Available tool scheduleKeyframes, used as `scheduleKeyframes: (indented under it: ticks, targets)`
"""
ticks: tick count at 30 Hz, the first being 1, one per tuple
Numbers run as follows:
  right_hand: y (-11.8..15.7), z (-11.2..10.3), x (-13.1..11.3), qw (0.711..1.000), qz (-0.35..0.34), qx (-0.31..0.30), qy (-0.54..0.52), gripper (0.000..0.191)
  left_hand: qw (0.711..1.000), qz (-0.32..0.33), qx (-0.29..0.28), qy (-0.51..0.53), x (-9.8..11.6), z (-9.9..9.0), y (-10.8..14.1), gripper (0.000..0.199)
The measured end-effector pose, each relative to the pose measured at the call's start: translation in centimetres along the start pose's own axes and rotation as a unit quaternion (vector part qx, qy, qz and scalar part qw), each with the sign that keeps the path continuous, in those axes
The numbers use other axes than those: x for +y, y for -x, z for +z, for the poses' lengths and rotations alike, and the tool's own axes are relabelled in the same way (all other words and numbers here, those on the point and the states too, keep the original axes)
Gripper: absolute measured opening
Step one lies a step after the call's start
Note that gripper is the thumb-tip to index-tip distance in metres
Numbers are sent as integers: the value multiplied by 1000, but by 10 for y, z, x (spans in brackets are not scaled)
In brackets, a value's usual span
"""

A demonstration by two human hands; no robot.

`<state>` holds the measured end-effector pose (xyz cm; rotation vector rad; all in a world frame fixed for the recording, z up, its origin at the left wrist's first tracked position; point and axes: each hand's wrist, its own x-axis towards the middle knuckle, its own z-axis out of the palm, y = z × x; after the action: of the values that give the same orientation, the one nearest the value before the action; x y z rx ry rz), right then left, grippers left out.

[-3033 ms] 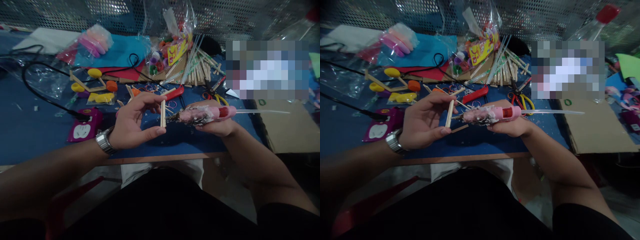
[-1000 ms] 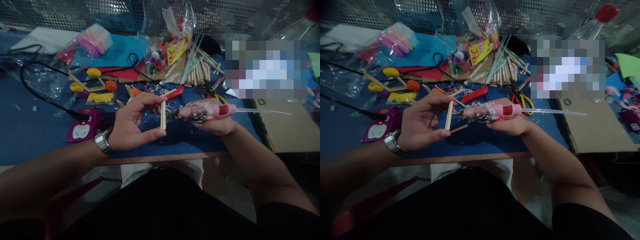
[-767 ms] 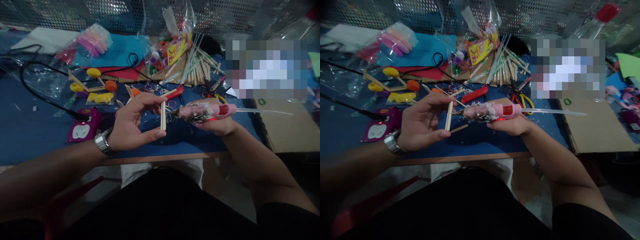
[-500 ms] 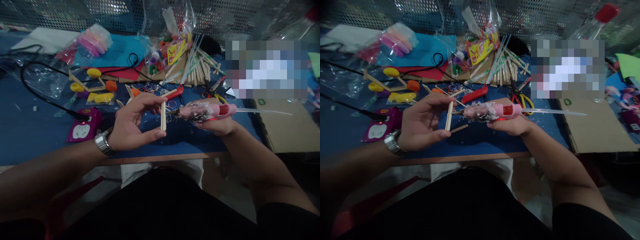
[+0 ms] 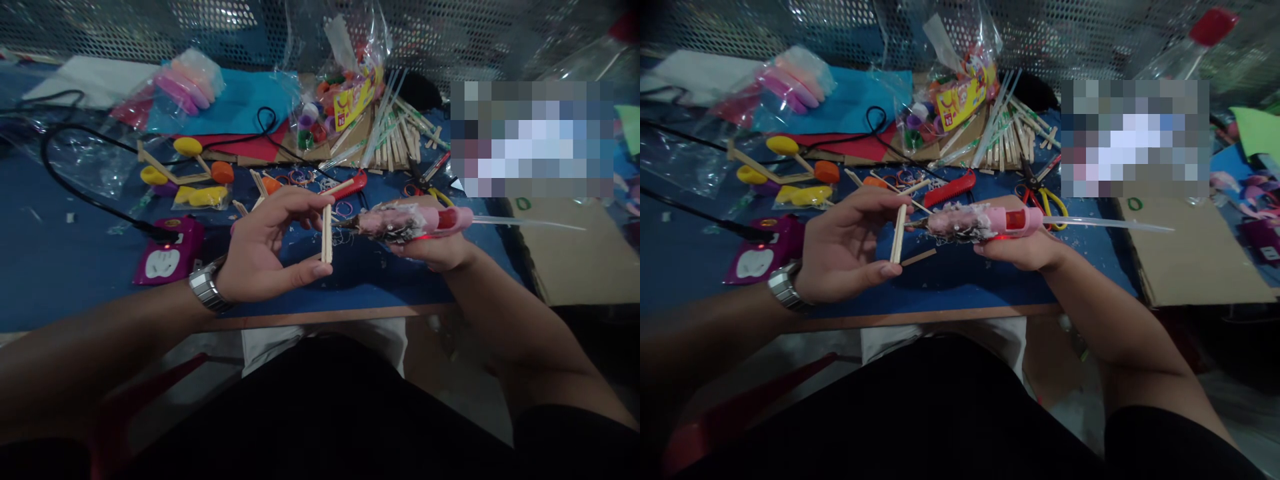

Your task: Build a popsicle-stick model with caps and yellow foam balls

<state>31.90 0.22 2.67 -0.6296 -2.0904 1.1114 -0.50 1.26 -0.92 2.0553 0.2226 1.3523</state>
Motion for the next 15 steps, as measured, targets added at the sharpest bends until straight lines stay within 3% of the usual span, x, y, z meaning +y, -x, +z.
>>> scheduleKeyframes:
  ticks: [8,15]
  targets:
    - [-4,2,1,996,-89,-13,3,35,999,-34,14,-5,7,3,-1,85]
    - [-5,2,0,991,-107,-48,-58,57,1000,-4,0,-12,7,1,-3,88]
